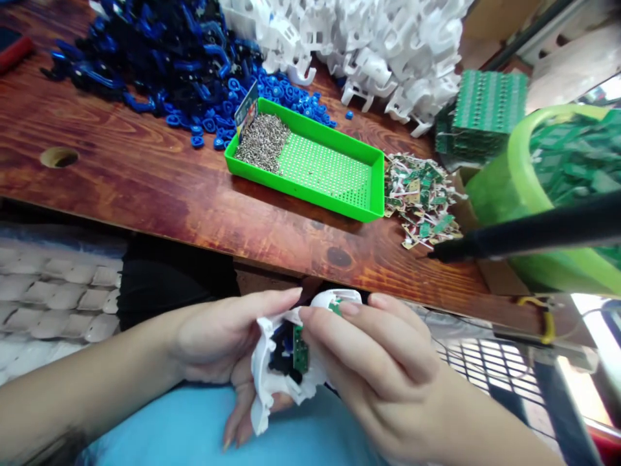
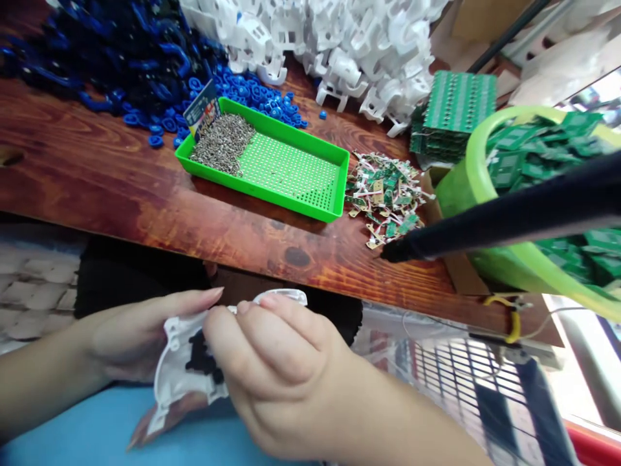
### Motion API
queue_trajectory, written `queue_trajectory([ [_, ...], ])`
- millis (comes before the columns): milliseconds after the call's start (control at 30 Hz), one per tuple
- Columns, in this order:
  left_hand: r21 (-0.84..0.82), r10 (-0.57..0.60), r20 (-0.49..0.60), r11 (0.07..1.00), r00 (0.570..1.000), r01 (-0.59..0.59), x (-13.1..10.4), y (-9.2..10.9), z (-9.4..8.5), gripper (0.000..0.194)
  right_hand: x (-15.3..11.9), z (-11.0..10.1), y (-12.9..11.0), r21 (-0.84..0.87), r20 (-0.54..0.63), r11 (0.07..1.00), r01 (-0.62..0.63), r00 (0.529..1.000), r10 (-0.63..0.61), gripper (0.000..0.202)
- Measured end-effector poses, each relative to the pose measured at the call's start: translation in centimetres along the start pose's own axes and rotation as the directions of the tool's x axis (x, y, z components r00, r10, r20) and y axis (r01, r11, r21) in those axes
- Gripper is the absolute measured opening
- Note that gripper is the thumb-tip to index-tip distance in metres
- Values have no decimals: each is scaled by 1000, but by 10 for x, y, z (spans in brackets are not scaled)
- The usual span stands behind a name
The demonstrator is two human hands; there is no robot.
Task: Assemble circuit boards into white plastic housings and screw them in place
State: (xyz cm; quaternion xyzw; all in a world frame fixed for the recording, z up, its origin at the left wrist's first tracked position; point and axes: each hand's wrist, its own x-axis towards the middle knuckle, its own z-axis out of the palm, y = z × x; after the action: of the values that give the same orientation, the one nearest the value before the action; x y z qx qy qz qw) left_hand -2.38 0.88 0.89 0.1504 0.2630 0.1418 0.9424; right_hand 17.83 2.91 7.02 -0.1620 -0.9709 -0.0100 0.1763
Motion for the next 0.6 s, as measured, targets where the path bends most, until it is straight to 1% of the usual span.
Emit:
queue_trajectory([
  [100,-149,-107,77,982,991,118,6,-1,-7,62,-1,7,0,-77,-8,996,40,999,-41,30],
  [133,-176,-121,90,975,989,135,8,-1,-9,60,-2,10,0,-121,-4,990,73,997,-74,28],
  [200,-214,-158,81,962,984,172,13,1,-12,54,-4,14,2,-214,26,961,173,985,-172,24],
  [267,-226,-231,69,944,971,240,17,2,-14,50,-5,15,3,-265,58,920,288,957,-283,25],
  [300,-216,-265,71,937,962,274,17,3,-15,49,-4,13,4,-262,75,906,333,943,-325,25],
  [333,-190,-287,81,936,955,297,18,3,-16,51,-3,12,4,-232,96,907,352,936,-338,25],
  [367,-149,-284,99,943,954,296,17,4,-16,54,-1,10,4,-190,116,922,338,940,-321,26],
  [400,-97,-256,128,958,958,269,16,4,-16,59,1,8,3,-150,136,944,293,952,-274,27],
  [433,-49,-205,163,975,965,216,14,4,-15,65,3,8,2,-125,147,966,227,967,-209,29],
  [467,-11,-143,186,989,972,147,11,3,-15,72,4,8,2,-115,138,981,154,981,-138,29],
  [500,23,-56,198,998,979,53,8,3,-14,77,5,10,1,-114,119,990,88,990,-74,27],
  [533,57,40,192,997,981,-52,4,2,-12,77,6,13,1,-116,94,993,25,995,-14,25],
  [600,114,217,143,966,966,-234,-3,0,-8,64,6,22,0,-88,59,988,-128,989,134,21],
])
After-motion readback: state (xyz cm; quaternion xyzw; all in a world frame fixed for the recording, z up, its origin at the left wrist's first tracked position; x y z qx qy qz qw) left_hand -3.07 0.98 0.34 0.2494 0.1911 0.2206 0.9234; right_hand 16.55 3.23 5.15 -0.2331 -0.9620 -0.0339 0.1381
